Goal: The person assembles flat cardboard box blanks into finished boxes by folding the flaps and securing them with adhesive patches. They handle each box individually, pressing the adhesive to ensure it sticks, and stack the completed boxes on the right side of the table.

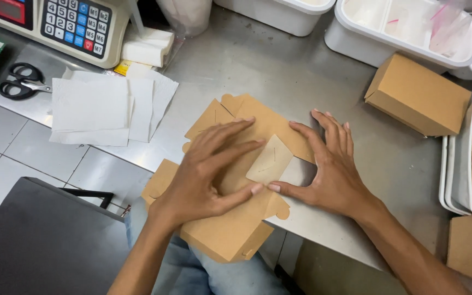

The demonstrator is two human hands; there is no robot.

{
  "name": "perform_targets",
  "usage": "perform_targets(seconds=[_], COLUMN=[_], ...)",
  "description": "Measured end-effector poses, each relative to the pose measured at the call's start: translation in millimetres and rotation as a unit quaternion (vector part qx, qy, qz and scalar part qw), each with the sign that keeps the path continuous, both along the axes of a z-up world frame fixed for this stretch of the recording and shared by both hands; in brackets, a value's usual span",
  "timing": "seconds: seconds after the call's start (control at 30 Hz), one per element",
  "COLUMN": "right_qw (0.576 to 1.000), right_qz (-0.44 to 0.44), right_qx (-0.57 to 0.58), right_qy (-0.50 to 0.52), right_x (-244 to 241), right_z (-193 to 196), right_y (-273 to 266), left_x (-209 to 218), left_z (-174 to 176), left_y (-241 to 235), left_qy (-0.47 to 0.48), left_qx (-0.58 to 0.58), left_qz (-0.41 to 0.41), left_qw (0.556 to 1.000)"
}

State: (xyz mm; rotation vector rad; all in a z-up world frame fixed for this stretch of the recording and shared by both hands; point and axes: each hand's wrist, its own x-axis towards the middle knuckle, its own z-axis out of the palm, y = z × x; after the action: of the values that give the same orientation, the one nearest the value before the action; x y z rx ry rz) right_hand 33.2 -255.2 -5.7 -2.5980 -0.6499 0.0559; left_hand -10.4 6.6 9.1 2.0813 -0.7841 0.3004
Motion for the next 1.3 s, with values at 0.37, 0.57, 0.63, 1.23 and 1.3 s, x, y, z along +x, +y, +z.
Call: perform_targets(seconds=[0.37,0.57,0.63,1.23,1.3], right_qw=[0.995,0.969,0.969,0.993,0.995], right_qz=[0.033,0.183,0.191,0.089,0.085], right_qx=[0.025,0.077,0.091,0.071,0.047], right_qy=[-0.086,-0.147,-0.127,-0.039,-0.014], right_x=[-5.8,-10.5,-9.7,-4.9,-5.1], right_z=[-1.2,5.9,6.2,2.1,0.2], right_y=[1.5,3.3,3.2,2.6,2.6], left_x=[-10.4,-6.0,-7.3,-18.2,-7.8], left_z=[-9.1,-6.8,-3.9,-12.3,-5.7], left_y=[22.6,19.4,16.6,-20.7,-15.1], left_qy=[0.016,0.017,0.012,-0.099,-0.049], left_qx=[0.118,0.054,0.051,0.084,0.064], left_qz=[0.287,0.294,0.286,0.060,0.051], left_qw=[0.950,0.954,0.957,0.990,0.995])
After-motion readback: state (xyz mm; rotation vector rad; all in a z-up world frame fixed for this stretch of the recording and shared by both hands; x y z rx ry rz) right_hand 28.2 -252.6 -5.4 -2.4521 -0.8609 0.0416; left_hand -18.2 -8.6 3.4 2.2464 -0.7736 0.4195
